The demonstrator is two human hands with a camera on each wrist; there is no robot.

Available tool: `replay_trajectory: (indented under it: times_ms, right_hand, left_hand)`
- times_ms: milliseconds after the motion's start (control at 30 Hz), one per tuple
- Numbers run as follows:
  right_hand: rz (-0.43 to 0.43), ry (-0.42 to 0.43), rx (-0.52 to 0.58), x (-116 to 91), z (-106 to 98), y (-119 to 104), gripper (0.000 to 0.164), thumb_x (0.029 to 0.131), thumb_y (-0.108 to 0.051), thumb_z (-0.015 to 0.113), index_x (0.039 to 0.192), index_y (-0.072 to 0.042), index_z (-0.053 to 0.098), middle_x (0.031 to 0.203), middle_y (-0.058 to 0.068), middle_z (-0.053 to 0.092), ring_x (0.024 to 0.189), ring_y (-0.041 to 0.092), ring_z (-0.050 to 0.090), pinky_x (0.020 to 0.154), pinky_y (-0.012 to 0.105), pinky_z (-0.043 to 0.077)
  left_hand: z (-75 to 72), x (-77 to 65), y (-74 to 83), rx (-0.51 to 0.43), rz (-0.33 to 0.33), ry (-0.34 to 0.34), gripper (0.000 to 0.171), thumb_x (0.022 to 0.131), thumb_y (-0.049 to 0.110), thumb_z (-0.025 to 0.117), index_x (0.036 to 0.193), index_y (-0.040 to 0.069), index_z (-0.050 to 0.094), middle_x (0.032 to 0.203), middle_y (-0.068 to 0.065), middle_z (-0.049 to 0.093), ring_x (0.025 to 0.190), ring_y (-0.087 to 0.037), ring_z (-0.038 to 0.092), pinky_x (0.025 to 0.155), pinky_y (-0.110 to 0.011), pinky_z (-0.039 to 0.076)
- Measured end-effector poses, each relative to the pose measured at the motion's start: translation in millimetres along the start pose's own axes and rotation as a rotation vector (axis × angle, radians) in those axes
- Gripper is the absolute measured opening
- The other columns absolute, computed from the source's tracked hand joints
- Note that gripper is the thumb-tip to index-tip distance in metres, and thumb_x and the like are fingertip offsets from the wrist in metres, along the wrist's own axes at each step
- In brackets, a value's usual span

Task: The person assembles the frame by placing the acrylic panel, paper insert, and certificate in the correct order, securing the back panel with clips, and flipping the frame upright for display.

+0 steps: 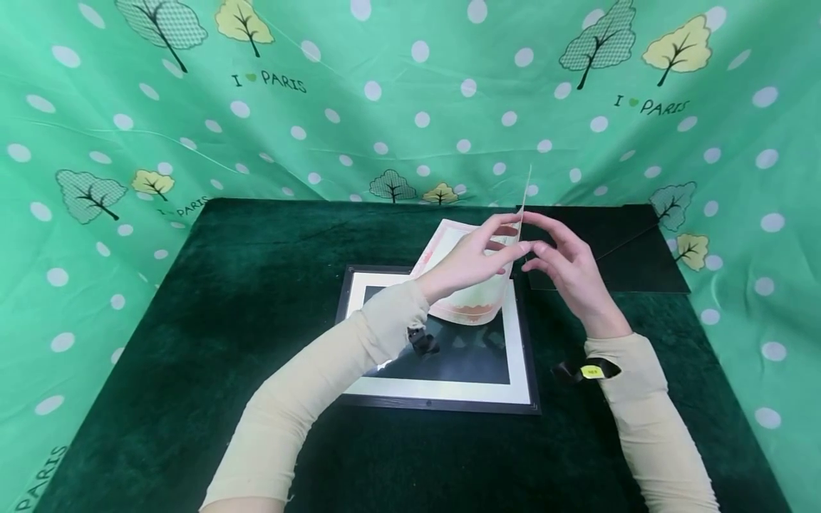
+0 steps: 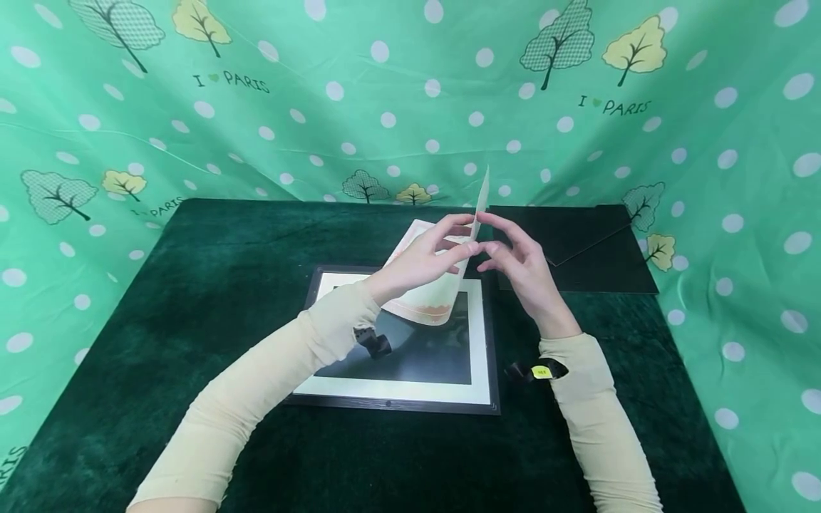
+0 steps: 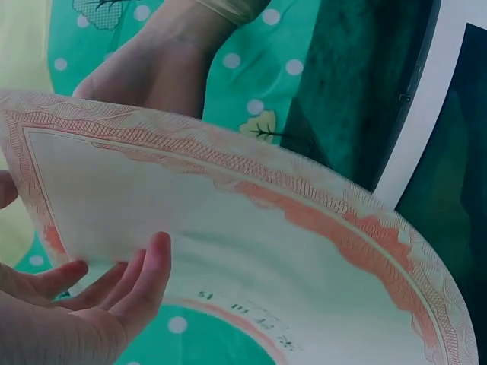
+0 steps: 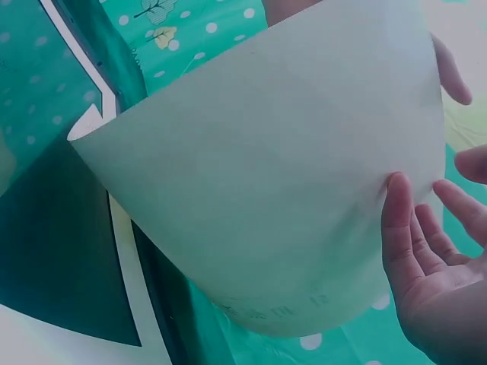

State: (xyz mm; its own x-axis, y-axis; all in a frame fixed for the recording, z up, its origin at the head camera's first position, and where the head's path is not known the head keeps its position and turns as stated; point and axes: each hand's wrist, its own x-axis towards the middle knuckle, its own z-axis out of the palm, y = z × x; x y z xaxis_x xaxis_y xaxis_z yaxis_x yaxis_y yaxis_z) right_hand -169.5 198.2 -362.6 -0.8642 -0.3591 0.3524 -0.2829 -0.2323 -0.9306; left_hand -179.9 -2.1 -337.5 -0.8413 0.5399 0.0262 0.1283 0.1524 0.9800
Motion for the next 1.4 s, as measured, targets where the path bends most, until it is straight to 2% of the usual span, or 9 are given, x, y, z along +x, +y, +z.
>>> replay_trajectory:
  times_ms: [167, 300, 367, 533, 700, 933, 1133, 1267, 1400]
  right_hand:
    - [0.017, -0.005, -0.039, -1, 2, 3, 0.04, 0.1, 0.0, 0.045, 0.14, -0.002, 0.047, 0.141, 0.011, 0.042, 0.099, 0.019, 0.06, 0.077, 0.026, 0.052]
    - [0.03, -0.022, -0.078, -2, 2, 5, 0.041, 0.099, 0.001, 0.045, 0.14, 0.0, 0.046, 0.139, 0.012, 0.044, 0.1, 0.021, 0.061, 0.077, 0.027, 0.052]
    - [0.034, -0.022, -0.096, -3, 1, 5, 0.041, 0.099, 0.0, 0.046, 0.14, 0.0, 0.046, 0.139, 0.012, 0.045, 0.1, 0.021, 0.061, 0.076, 0.027, 0.052]
    - [0.047, -0.007, -0.119, -8, -7, 7, 0.041, 0.1, -0.001, 0.046, 0.141, -0.001, 0.045, 0.142, 0.01, 0.044, 0.103, 0.021, 0.06, 0.077, 0.026, 0.052]
    - [0.066, 0.025, -0.115, -16, -21, 10, 0.041, 0.101, -0.002, 0.046, 0.142, -0.002, 0.044, 0.142, 0.012, 0.043, 0.108, 0.021, 0.058, 0.08, 0.025, 0.051]
    - [0.126, 0.046, -0.16, -22, -32, 15, 0.045, 0.101, -0.005, 0.046, 0.146, -0.004, 0.039, 0.141, 0.011, 0.043, 0.116, 0.022, 0.053, 0.087, 0.024, 0.049]
    - [0.165, 0.044, -0.155, -20, -36, 24, 0.049, 0.101, -0.005, 0.046, 0.148, -0.008, 0.035, 0.144, 0.014, 0.04, 0.127, 0.026, 0.044, 0.094, 0.023, 0.044]
    - [0.208, 0.056, -0.115, -16, -38, 31, 0.053, 0.102, -0.011, 0.048, 0.151, -0.012, 0.029, 0.147, 0.019, 0.033, 0.131, 0.028, 0.04, 0.098, 0.024, 0.041]
    - [0.245, 0.046, 0.011, -13, -41, 37, 0.055, 0.104, -0.015, 0.044, 0.154, -0.016, 0.02, 0.146, 0.017, 0.034, 0.126, 0.023, 0.047, 0.099, 0.028, 0.041]
  left_hand:
    - [-5.0, -2.7, 0.9, 0.069, 0.021, -0.022, 0.061, 0.098, 0.015, 0.056, 0.152, 0.013, 0.027, 0.144, -0.012, 0.042, 0.114, -0.024, 0.054, 0.075, -0.029, 0.054]
    - [-10.4, -5.0, 0.5, 0.146, 0.039, -0.027, 0.061, 0.096, 0.001, 0.051, 0.15, 0.011, 0.026, 0.144, -0.012, 0.041, 0.12, -0.023, 0.05, 0.086, -0.029, 0.049]
    - [-12.8, -6.1, 0.1, 0.142, 0.032, -0.027, 0.061, 0.095, -0.002, 0.049, 0.15, 0.01, 0.026, 0.144, -0.013, 0.042, 0.123, -0.024, 0.049, 0.091, -0.03, 0.046]
    - [-22.0, -12.1, 3.4, 0.005, -0.003, -0.003, 0.063, 0.095, -0.009, 0.044, 0.151, 0.01, 0.024, 0.141, -0.019, 0.044, 0.118, -0.03, 0.054, 0.088, -0.036, 0.049]
    - [-40.8, -20.2, 19.5, -0.152, 0.035, 0.065, 0.065, 0.093, -0.015, 0.042, 0.15, 0.009, 0.026, 0.135, -0.02, 0.049, 0.108, -0.031, 0.059, 0.081, -0.039, 0.052]
    - [-73.4, -32.7, 52.7, -0.174, 0.132, 0.121, 0.065, 0.092, -0.016, 0.042, 0.15, 0.009, 0.025, 0.132, -0.018, 0.053, 0.105, -0.031, 0.06, 0.082, -0.039, 0.051]
    - [-89.3, -45.1, 74.4, -0.219, 0.238, 0.125, 0.064, 0.093, -0.014, 0.043, 0.15, 0.007, 0.024, 0.132, -0.019, 0.052, 0.109, -0.031, 0.058, 0.081, -0.037, 0.05]
    - [-94.0, -52.3, 81.3, -0.276, 0.274, 0.108, 0.065, 0.092, -0.014, 0.043, 0.15, 0.008, 0.022, 0.132, -0.02, 0.05, 0.108, -0.033, 0.057, 0.08, -0.035, 0.052]
    - [-96.8, -58.1, 79.6, -0.322, 0.297, 0.073, 0.067, 0.092, -0.014, 0.043, 0.151, 0.01, 0.02, 0.131, -0.02, 0.049, 0.106, -0.034, 0.058, 0.079, -0.038, 0.054]
